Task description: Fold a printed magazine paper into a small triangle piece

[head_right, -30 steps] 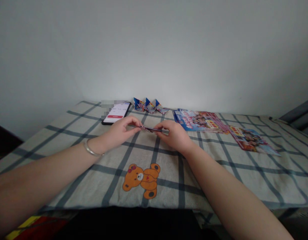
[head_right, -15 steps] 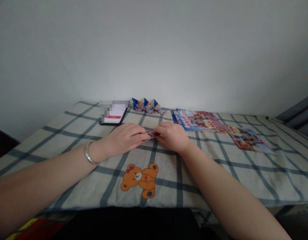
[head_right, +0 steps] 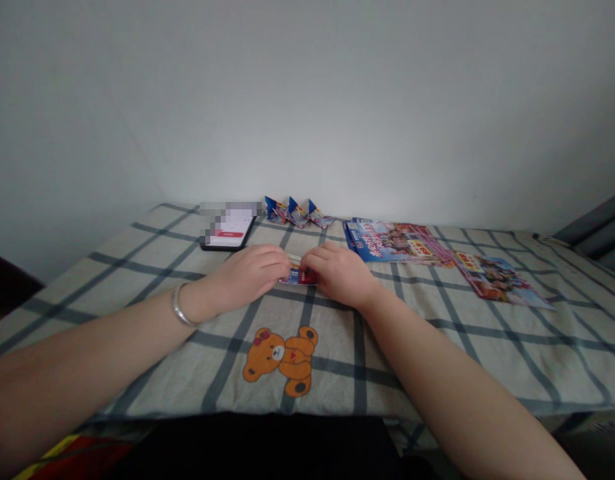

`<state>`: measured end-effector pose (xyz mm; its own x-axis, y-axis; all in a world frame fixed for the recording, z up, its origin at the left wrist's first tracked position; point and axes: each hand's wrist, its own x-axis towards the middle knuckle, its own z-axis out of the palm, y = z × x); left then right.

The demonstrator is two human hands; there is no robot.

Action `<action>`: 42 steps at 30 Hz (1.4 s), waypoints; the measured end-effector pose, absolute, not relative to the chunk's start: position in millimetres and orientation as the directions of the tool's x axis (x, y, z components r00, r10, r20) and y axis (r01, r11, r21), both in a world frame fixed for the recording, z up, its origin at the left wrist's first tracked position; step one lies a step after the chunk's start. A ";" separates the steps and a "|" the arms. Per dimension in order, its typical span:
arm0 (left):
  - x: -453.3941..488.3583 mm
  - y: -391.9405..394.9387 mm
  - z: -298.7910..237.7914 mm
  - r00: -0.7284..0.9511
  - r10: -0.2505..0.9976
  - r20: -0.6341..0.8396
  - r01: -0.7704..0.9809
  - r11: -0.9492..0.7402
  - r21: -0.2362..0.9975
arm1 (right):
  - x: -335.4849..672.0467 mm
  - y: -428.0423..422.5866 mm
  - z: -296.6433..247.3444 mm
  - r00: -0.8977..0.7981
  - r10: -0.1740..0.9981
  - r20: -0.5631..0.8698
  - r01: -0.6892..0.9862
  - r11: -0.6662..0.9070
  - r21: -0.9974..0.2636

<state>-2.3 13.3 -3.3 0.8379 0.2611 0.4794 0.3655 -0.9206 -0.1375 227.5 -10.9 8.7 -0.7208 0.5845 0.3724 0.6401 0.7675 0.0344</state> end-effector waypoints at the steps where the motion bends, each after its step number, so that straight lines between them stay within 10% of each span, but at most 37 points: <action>1: -2.6 14.0 -3.2 0.839 0.299 0.455 0.386 -0.916 -0.109 | 227.0 -10.9 8.7 -0.725 0.581 0.370 0.630 0.777 0.013; 10: -7.9 18.3 -3.3 0.865 0.394 0.311 0.408 -0.913 0.022 | 231.4 -9.8 3.5 -0.704 0.635 0.319 0.620 0.768 -0.161; 22: -2.0 7.5 -1.8 0.875 0.350 0.335 0.442 -0.861 -0.252 | 230.2 -16.7 9.9 -0.704 0.647 0.294 0.635 0.758 -0.148; 42: -0.7 5.2 3.0 0.786 0.493 0.373 0.579 -0.798 -0.165 | 234.0 -15.0 12.9 -0.545 0.798 0.258 0.817 0.575 -0.050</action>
